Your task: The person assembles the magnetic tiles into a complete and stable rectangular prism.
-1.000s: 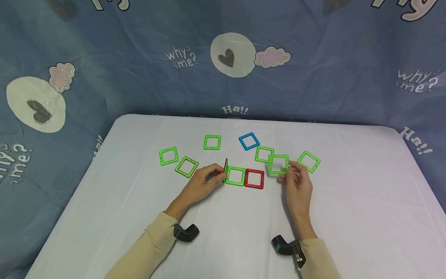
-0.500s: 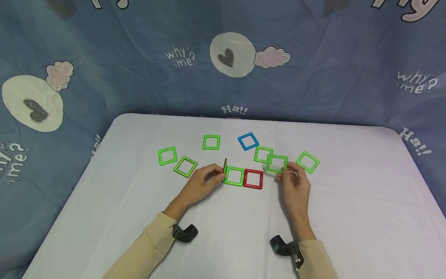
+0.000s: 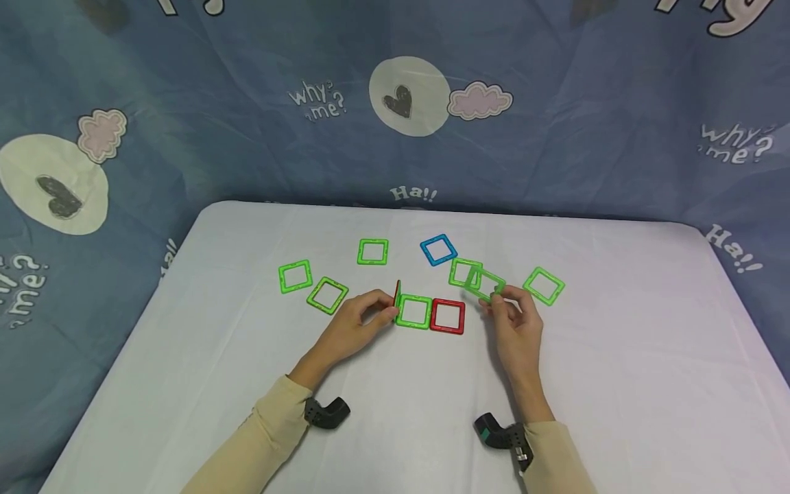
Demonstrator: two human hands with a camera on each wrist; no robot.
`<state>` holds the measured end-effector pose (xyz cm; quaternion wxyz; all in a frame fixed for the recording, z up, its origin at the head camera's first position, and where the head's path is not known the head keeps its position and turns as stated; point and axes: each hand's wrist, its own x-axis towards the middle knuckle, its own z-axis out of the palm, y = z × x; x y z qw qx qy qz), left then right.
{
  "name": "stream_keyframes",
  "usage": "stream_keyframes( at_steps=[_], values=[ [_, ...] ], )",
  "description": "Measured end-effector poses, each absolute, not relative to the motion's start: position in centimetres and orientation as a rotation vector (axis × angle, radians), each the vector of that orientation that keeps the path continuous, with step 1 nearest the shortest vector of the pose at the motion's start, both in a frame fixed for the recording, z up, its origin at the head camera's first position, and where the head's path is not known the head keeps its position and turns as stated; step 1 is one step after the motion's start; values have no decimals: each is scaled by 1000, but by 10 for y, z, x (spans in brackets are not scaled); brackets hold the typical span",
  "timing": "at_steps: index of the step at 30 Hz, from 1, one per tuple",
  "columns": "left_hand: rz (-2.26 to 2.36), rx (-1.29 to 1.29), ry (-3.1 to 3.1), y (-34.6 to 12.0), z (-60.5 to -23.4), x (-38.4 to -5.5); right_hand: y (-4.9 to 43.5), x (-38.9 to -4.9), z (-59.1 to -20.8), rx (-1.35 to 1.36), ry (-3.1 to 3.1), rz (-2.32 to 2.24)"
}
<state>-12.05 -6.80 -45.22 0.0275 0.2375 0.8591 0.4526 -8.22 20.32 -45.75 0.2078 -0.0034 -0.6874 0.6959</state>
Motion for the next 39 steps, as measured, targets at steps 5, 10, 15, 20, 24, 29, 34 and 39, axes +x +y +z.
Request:
stream_keyframes(
  at_steps=[5,10,15,20,24,29,34,39],
  values=[
    [1399,740,2662,-68,-453,-121,196,-81,-448,-72,-2004,1863],
    [1398,747,2668,-69,-453,-121,188,-77,-435,-105,-2078,1776],
    [1398,750,2668,-69,-452,-121,182,-77,-429,-112,-2112,1731],
    [1394,750,2667,-69,-452,-120,178,-79,-428,-151,-2178,1682],
    [1384,742,2664,-69,-453,-120,175,-80,-428,-145,-2202,1665],
    [1383,739,2664,-68,-454,-121,173,-80,-428,-126,-2219,1640],
    [1387,736,2674,-69,-454,-120,171,-81,-427,-105,-2197,1683],
    [1385,723,2667,-68,-454,-119,168,-82,-428,-92,-2245,1669]
  ],
)
